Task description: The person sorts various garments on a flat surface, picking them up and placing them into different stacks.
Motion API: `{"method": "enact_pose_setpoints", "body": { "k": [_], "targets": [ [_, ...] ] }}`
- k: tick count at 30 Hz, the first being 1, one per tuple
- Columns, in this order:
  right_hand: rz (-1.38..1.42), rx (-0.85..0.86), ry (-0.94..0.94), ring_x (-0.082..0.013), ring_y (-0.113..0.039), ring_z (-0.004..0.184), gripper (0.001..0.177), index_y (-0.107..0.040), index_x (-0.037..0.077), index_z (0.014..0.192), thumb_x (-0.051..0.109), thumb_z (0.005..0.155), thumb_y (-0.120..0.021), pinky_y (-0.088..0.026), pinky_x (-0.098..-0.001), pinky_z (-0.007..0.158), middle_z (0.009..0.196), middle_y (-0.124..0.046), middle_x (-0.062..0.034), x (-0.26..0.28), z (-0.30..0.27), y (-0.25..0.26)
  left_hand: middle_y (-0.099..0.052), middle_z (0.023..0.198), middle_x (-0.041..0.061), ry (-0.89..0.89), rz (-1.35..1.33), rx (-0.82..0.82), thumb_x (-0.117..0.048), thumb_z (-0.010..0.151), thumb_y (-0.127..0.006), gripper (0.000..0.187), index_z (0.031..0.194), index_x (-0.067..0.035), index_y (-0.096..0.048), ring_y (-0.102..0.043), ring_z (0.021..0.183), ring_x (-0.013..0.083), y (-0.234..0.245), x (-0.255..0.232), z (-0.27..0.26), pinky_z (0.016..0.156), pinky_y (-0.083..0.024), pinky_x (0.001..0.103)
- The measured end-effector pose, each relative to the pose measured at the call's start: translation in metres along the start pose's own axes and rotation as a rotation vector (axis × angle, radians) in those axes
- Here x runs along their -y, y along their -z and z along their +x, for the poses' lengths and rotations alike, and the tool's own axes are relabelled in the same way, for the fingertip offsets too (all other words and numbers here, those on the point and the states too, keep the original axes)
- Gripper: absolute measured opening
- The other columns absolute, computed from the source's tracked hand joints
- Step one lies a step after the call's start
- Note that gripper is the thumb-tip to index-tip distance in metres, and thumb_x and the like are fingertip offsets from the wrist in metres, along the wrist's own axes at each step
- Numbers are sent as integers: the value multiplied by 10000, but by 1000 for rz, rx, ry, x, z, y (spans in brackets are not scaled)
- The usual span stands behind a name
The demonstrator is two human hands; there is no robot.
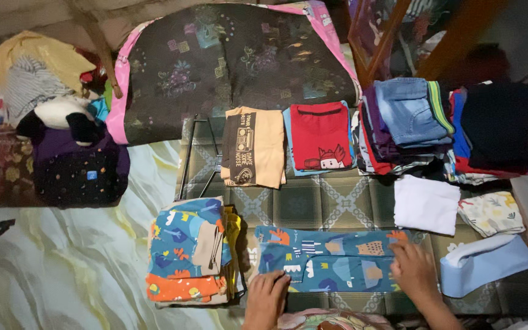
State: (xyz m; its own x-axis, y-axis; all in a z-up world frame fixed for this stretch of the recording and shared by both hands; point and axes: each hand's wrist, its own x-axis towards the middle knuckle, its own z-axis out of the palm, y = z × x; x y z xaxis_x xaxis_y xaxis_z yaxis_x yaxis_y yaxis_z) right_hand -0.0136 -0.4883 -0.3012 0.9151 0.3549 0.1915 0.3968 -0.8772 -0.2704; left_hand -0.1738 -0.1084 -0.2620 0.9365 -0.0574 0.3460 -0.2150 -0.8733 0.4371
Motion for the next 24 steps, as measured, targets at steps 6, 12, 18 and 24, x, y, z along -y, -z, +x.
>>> {"method": "enact_pose_setpoints", "body": {
  "k": [6,12,18,24],
  "targets": [
    [-25,-57,-78,-306,-627,1011,196,-690,158,1005,141,810,-683,-514,-462,889,1057,-668,-48,-6,5,-4,-652,1166,77,100,-123,41,-119,804,-770,347,1132,-102,-661,-601,1080,308,13,-10,12,920,-441,457],
    [-29,-4,-133,-312,-634,1005,222,-711,161,997,105,784,-682,-523,-457,874,1036,-666,-51,5,10,6,-649,1110,80,149,-67,-42,-92,818,-748,296,1105,-114,-678,-600,1042,315,19,-11,8,907,-447,448],
    [83,-24,-125,-315,-626,1046,232,-703,138,1005,46,801,-642,-517,-445,888,1082,-676,-55,15,12,17,-651,955,77,216,-72,11,-54,766,-714,232,989,-115,-694,-605,919,326,24,-4,17,847,-446,457],
    [70,22,-139,-310,-631,1064,227,-717,154,1020,66,820,-655,-512,-445,907,1095,-681,-57,18,14,26,-626,868,102,227,-143,96,-116,790,-721,182,967,-114,-677,-610,884,332,28,-11,13,824,-445,451]
  ]
}}
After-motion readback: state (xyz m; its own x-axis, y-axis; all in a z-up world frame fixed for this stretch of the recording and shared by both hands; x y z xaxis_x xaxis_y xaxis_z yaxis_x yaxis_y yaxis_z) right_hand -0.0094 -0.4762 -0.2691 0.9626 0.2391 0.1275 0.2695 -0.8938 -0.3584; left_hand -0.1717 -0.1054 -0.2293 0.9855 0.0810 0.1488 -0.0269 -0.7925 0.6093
